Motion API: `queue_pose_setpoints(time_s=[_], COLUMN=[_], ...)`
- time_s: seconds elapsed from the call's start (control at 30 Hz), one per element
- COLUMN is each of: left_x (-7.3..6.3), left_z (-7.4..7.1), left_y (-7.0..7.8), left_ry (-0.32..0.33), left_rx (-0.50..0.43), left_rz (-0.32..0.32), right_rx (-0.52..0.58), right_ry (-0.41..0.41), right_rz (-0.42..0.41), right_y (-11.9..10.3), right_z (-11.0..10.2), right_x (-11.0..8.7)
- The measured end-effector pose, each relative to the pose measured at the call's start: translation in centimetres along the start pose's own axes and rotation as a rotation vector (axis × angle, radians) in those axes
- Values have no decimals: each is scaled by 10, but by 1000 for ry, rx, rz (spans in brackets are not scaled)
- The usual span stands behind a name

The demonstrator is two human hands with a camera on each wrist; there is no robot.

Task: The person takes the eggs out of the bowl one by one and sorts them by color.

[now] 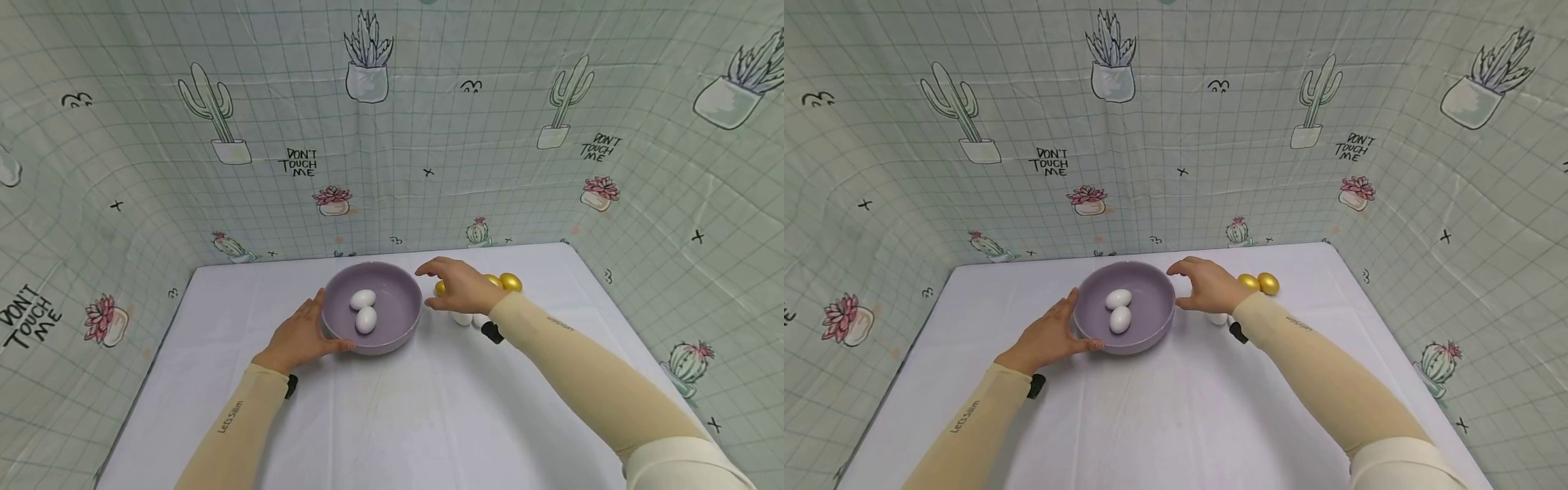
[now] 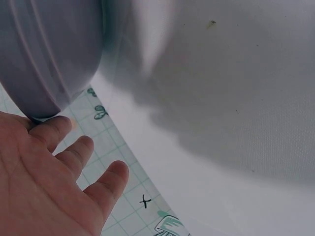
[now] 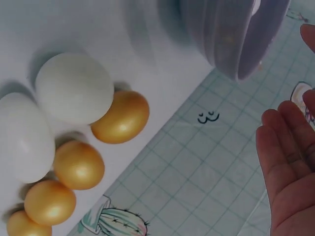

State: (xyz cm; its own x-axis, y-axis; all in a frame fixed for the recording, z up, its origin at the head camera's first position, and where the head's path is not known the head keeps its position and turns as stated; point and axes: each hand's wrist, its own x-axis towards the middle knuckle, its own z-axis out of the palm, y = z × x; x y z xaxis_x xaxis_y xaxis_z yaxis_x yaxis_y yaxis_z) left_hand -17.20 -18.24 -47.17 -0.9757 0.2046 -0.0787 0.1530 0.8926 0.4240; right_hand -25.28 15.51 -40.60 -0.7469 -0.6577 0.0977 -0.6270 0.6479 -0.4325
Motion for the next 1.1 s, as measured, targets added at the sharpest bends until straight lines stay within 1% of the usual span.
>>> queue_pose_setpoints(time_s=[0.17,0.37,0.47,0.7,0.87,1.1], left_x=[0,-1,-1,-2,-3,-3], left_z=[0,-1,-1,-2,-3,-4], left_y=[0,1,1,1,2,2], left_ry=[-4,-9,-11,-10,-14,-10], left_rx=[-2,-13,-12,-6,-11,-18], left_rz=[-9,-9,-7,1,0,5], right_rx=[16,35,34,56,43,23], right_ry=[-5,-29,-47,-71,-88,-99], right_rz=[-41,-60,-51,-62,-78,-61], right_y=[-11,-22,-26,-35,-42,-49], right_z=[9,21,27,42,53,67], right_x=[13,26,31,40,47,53])
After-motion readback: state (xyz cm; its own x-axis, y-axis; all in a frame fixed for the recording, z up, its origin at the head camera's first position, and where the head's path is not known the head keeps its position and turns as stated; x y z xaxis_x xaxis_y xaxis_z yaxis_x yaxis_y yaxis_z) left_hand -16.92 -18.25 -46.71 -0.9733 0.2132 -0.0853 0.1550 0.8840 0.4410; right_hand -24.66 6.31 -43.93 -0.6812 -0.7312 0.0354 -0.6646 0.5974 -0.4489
